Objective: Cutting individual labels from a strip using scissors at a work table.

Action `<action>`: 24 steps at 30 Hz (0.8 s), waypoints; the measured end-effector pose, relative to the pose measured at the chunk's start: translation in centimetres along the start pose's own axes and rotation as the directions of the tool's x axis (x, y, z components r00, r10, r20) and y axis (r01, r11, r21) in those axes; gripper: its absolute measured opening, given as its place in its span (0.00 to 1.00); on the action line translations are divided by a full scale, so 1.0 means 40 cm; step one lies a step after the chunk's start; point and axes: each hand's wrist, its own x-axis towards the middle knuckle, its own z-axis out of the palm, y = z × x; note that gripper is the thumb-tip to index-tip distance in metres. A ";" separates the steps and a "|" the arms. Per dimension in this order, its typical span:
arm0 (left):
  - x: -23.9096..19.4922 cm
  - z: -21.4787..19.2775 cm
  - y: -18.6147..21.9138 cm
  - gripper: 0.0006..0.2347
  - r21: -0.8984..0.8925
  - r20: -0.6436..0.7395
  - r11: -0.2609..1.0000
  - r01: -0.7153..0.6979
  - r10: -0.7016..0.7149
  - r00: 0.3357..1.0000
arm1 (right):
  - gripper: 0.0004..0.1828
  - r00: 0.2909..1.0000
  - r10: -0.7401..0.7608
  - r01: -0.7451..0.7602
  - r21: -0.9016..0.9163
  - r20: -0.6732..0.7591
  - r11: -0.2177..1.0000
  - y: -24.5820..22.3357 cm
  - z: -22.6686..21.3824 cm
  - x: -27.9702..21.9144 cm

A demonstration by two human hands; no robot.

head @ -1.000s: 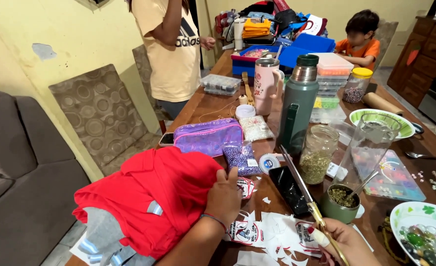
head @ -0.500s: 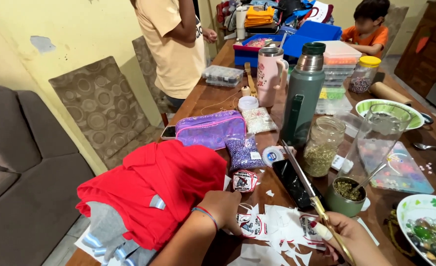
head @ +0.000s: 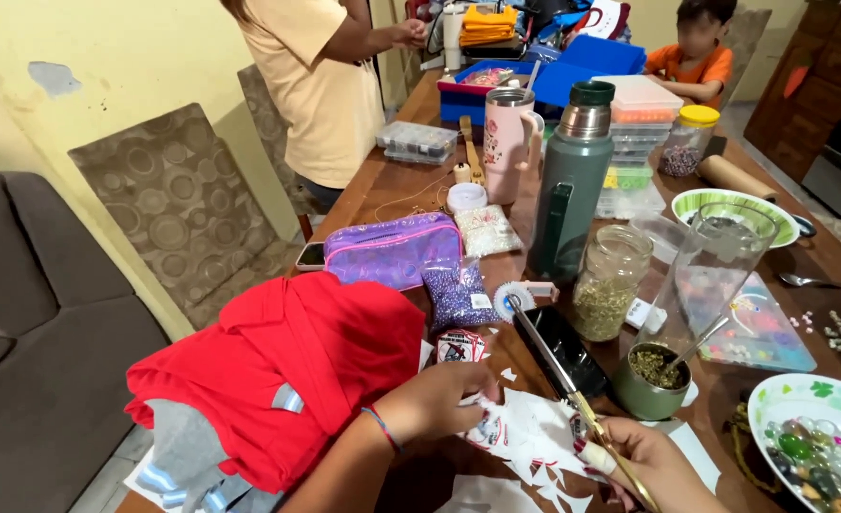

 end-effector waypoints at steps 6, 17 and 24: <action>0.001 0.051 0.080 0.10 -0.686 0.041 0.723 -0.082 0.151 0.988 | 0.19 0.997 -0.063 0.064 -0.024 0.049 0.998 0.048 -0.035 0.046; 0.017 0.051 0.050 0.12 -0.505 -0.090 0.791 -0.347 0.351 0.932 | 0.13 0.999 -0.045 0.046 0.103 -0.007 0.994 0.030 -0.014 0.028; -0.002 -0.029 -0.007 0.23 -0.356 0.077 0.934 -0.030 0.062 0.995 | 0.11 0.996 -0.081 0.079 0.071 0.025 0.994 0.025 -0.024 0.034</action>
